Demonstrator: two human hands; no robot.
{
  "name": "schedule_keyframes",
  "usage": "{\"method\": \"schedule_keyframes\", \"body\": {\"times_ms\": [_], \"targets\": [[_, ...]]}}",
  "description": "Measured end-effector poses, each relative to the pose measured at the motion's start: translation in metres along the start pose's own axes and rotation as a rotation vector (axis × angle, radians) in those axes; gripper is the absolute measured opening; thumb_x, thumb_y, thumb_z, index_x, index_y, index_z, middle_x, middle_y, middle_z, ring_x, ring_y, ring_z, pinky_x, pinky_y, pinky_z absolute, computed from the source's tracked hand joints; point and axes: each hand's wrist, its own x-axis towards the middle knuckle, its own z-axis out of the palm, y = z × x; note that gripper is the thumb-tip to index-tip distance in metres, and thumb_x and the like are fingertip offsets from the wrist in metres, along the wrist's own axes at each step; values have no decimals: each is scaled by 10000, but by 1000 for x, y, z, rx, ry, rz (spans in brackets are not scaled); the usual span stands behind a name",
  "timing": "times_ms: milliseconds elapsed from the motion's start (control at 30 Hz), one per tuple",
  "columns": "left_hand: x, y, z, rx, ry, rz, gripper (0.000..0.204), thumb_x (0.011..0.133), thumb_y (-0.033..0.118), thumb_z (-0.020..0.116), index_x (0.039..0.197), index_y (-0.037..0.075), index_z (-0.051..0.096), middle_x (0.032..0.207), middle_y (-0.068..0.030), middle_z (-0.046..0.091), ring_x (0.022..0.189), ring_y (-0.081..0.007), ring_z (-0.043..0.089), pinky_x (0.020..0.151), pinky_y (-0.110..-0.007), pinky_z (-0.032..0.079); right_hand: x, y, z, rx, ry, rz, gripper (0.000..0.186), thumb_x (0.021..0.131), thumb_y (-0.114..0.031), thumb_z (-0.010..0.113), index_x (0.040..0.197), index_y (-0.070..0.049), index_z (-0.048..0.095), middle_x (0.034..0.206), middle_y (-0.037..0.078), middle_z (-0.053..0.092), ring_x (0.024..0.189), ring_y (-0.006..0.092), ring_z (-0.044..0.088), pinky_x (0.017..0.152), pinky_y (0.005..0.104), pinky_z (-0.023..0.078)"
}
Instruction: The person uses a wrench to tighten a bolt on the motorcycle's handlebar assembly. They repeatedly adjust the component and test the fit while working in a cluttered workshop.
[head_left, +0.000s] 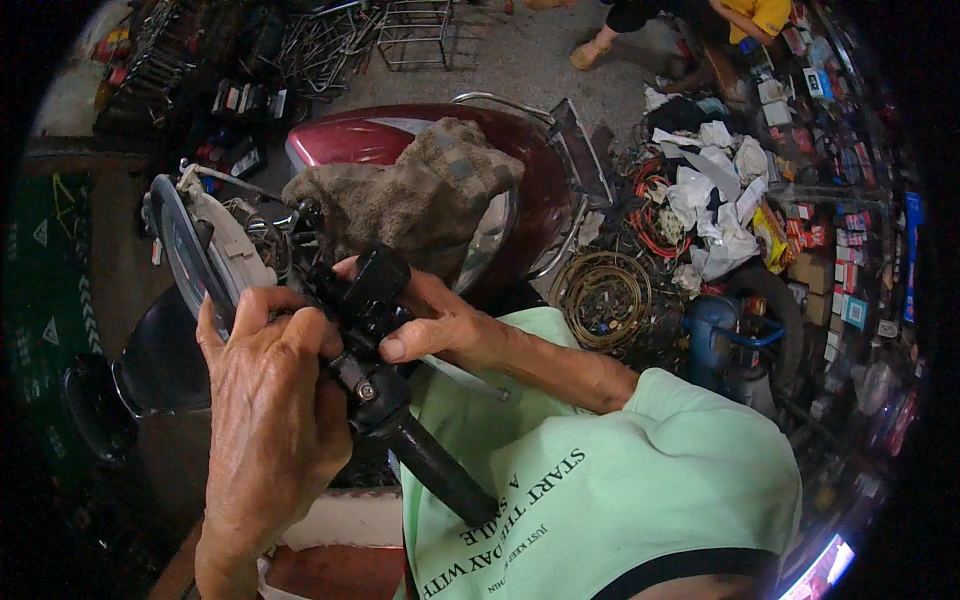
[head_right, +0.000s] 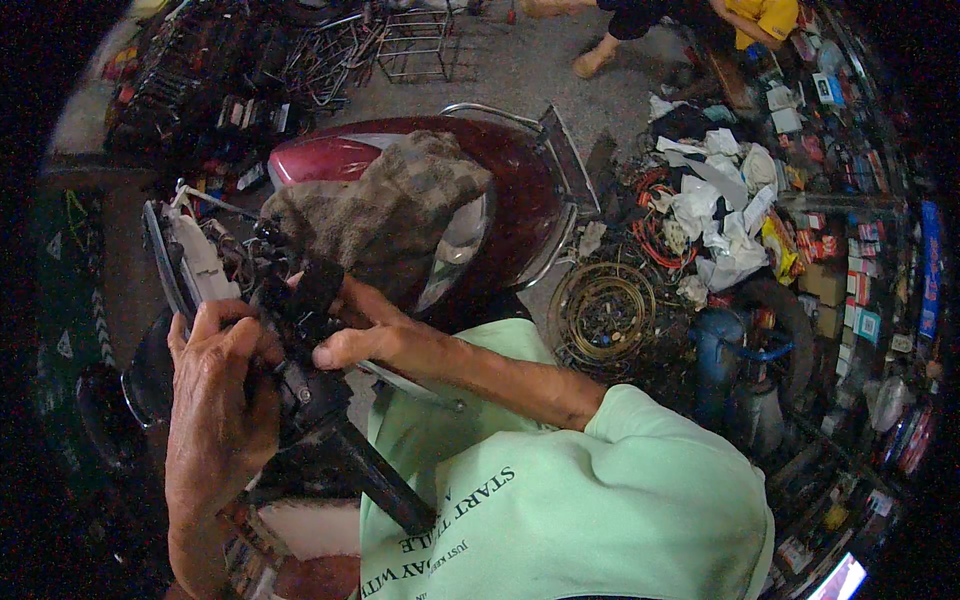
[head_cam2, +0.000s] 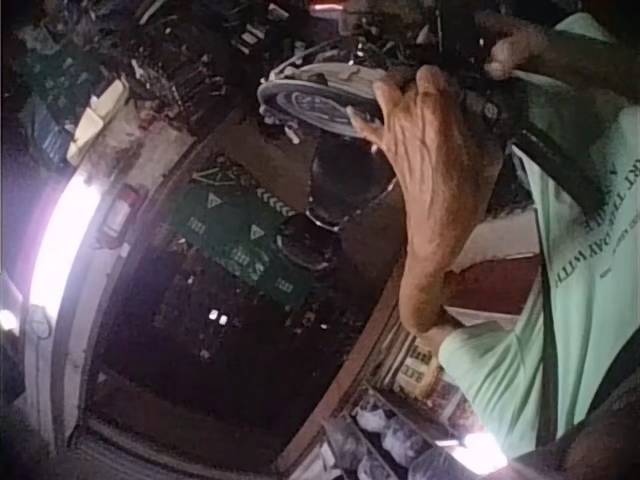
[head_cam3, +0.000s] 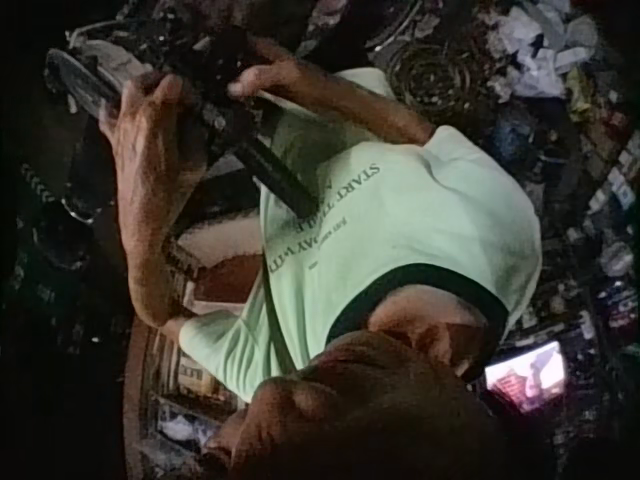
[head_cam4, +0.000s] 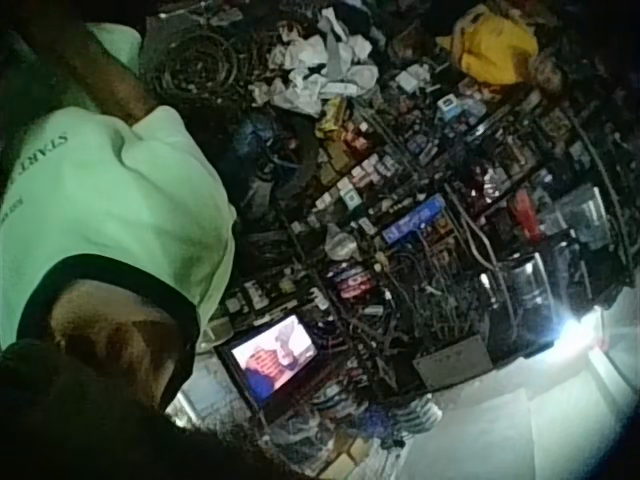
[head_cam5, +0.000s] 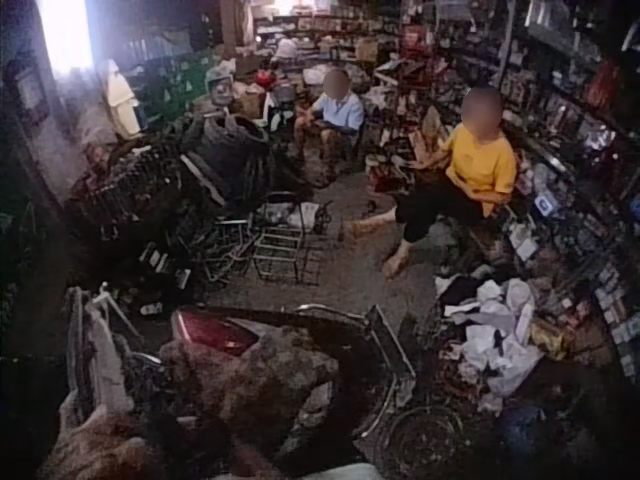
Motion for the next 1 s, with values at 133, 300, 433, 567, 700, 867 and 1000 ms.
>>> {"method": "schedule_keyframes", "body": {"times_ms": [133,300,433,567,700,867,1000], "targets": [[-1,0,0,22,-9,-2,328,588,-82,566,889,39,517,816,-110,556,997,-355,539,1035,-653,212,-1,2,0,3,16,28,839,754,-231,747,1448,-17,327,1343,94,491,1271,190,447,1106,351,300],[-2,-1,1,7,10,1,316,585,-75,573,878,36,525,832,-114,556,1002,-348,538,1049,-644,203,0,-3,-1,-69,4,42,855,749,-219,764,1454,-19,324,1361,96,478,1283,197,439,1110,350,298],[-2,0,1,13,14,-19,296,582,-63,582,856,36,532,829,-126,566,1004,-339,541,1066,-620,198,0,1,0,-149,11,8,863,728,-205,734,1461,-19,318,1360,102,493,1284,204,453,1116,353,302],[0,0,0,19,-28,-33,262,582,-53,595,826,26,544,804,-135,569,1001,-329,545,1072,-603,201,-3,2,-2,201,-10,53,809,734,-236,606,1459,-8,329,1378,123,505,1272,225,487,1113,373,322],[1,2,-2,2,-18,-41,226,592,-58,595,803,15,557,789,-138,579,1003,-326,552,1069,-605,206,-3,2,0,281,59,67,703,792,-273,516,1435,-22,379,1352,117,525,1217,229,527,1057,397,382],[0,0,3,23,12,-35,216,604,-61,597,807,8,574,786,-141,593,1009,-320,562,1073,-601,216,-2,8,-7,336,47,88,576,842,-235,537,1389,-75,455,1260,69,573,1148,202,558,969,401,462],[0,1,3,13,17,-32,219,598,-63,599,806,5,582,783,-141,597,1009,-325,564,1073,-599,222,-3,6,-3,245,41,26,634,833,-232,573,1417,-49,408,1316,88,536,1194,206,529,1019,388,416]]}}
